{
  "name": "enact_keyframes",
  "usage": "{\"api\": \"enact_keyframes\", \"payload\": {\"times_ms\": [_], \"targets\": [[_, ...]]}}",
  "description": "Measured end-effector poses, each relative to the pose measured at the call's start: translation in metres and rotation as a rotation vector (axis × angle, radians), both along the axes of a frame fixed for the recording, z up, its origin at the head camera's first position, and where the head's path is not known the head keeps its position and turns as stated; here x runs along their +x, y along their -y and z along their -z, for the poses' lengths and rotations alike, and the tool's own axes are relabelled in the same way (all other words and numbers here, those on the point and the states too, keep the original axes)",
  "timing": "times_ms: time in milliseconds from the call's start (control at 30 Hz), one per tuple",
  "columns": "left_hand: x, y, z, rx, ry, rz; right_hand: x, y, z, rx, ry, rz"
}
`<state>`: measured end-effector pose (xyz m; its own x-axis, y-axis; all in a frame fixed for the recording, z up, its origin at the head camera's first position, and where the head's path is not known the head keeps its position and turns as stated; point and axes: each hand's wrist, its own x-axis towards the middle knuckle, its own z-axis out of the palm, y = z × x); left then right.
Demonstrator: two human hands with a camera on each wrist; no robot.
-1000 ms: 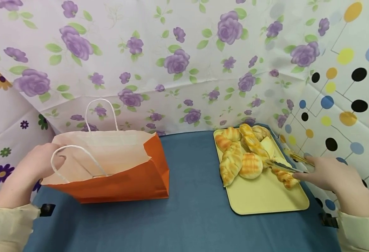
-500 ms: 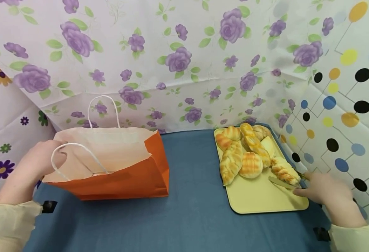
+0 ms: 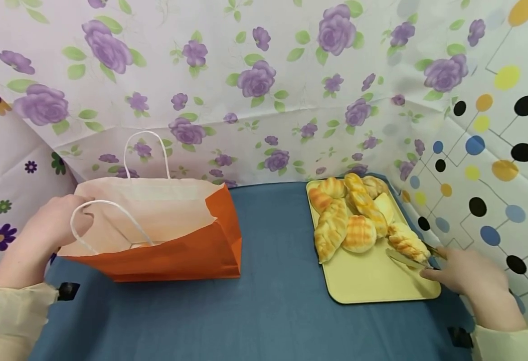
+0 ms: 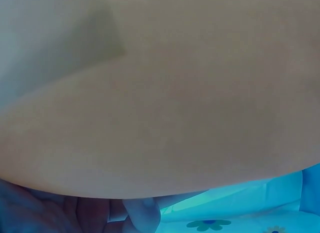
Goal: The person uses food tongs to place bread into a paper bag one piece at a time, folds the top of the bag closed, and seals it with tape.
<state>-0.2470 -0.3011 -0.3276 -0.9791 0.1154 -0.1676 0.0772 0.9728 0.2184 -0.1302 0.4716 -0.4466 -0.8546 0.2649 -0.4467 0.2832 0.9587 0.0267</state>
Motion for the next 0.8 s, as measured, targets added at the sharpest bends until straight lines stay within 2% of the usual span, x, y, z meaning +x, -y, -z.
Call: {"api": "enact_keyframes", "payload": {"times_ms": [300,533,800], "targets": [[0.001,0.001,0.001,-0.023,-0.013,-0.001,0.003,0.007,-0.007,0.027,-0.091,0.023],[0.002,0.002,0.002,-0.009,-0.035,0.008,0.007,0.016,-0.013,0.001,-0.090,0.064],[0.003,0.001,0.004,-0.016,-0.061,0.020,0.006,0.019,-0.005,0.030,-0.106,0.097]]}}
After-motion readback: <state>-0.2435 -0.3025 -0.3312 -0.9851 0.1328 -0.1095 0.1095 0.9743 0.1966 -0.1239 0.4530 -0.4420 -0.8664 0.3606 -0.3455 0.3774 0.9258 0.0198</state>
